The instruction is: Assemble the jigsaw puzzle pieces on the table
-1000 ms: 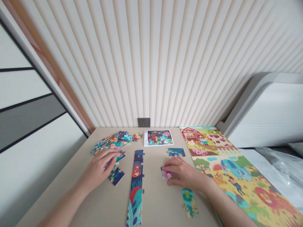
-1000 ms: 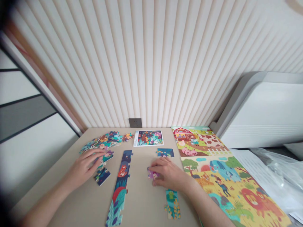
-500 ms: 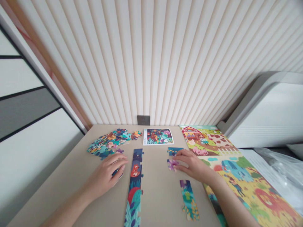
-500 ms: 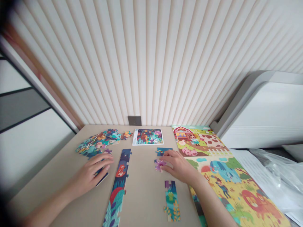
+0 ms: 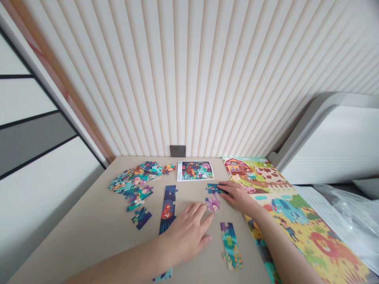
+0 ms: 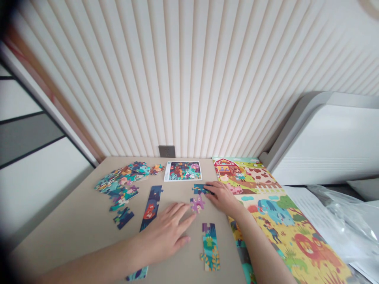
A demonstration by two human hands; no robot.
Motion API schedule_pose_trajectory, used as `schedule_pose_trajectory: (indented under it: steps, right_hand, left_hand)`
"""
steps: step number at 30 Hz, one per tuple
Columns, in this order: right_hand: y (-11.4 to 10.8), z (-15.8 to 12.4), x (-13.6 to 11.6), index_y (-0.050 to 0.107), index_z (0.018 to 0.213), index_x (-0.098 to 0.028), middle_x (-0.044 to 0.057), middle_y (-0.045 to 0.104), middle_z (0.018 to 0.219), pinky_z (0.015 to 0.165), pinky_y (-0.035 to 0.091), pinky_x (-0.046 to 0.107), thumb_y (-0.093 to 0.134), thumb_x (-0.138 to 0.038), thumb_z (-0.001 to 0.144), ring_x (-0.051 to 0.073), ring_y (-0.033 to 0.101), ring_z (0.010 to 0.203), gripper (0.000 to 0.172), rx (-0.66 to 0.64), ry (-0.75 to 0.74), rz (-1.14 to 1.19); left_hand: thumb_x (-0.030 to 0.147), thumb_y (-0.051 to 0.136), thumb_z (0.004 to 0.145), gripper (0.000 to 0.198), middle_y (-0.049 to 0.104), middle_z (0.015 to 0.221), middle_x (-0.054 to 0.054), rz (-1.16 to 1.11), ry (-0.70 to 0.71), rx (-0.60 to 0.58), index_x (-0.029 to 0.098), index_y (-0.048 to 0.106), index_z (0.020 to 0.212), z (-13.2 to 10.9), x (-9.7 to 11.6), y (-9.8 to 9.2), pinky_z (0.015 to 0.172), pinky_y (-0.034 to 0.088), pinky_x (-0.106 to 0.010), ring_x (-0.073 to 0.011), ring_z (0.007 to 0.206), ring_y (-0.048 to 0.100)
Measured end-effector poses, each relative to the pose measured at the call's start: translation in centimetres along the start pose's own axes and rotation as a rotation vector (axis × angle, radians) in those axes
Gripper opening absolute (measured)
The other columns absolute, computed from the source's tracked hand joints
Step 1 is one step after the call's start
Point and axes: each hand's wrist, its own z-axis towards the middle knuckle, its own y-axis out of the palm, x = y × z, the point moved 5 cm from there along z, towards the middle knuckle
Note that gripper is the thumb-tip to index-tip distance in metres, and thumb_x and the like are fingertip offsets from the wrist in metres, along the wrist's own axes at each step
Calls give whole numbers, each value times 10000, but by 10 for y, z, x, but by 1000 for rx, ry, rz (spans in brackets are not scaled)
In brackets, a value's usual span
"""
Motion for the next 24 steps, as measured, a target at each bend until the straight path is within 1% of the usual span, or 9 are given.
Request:
schedule_pose_trajectory:
  steps: [3, 6, 11, 18, 22, 24]
  right_hand:
    - [1, 2, -4, 689, 1317, -303, 93, 693, 1289, 1039, 527, 444, 573, -352, 1001, 252, 655, 1183, 340, 8, -7, 3]
    - [0, 3, -6, 691, 1314, -306, 99, 682, 1284, 1036, 525, 445, 562, -344, 1008, 253, 649, 1179, 334, 7, 1, -1]
    - [-2, 4, -10, 714, 1277, -314, 99, 665, 1301, 1035, 521, 452, 531, -332, 1023, 252, 641, 1184, 314, -20, -25, -3]
    - [-4, 3, -9, 722, 1257, -320, 90, 661, 1317, 1038, 507, 462, 535, -326, 1020, 256, 631, 1202, 302, -39, -35, -15]
    - [-2, 4, -11, 673, 1330, -325, 89, 630, 1386, 1086, 466, 490, 555, -351, 1017, 264, 594, 1272, 336, -42, -16, -5]
    - [0, 6, -13, 653, 1357, -326, 82, 620, 1413, 1104, 455, 491, 547, -356, 1023, 260, 580, 1296, 353, -41, -38, 20]
  left_hand:
    - [505, 522, 998, 544, 558, 1408, -141, 3, -46, 22, 221, 514, 1463, 12, -3, 18, 1118, 416, -507, -329, 1310, 504]
    - [494, 493, 1012, 530, 538, 1448, -130, -7, -53, 39, 235, 504, 1474, 14, -7, 24, 1152, 377, -504, -320, 1345, 484]
    - [479, 469, 1024, 539, 476, 1544, -112, -10, -19, 60, 252, 459, 1512, 9, -11, 26, 1204, 304, -501, -301, 1426, 426]
    - [488, 468, 1021, 565, 464, 1564, -114, 0, -9, 63, 240, 442, 1528, 8, -13, 29, 1215, 277, -500, -300, 1432, 425]
    - [499, 468, 1022, 549, 476, 1555, -98, 1, -1, 60, 247, 460, 1510, 9, -12, 25, 1220, 269, -490, -291, 1439, 414]
    - [507, 471, 1020, 550, 481, 1552, -95, 8, 2, 68, 247, 465, 1505, 9, -12, 24, 1222, 264, -486, -290, 1440, 412]
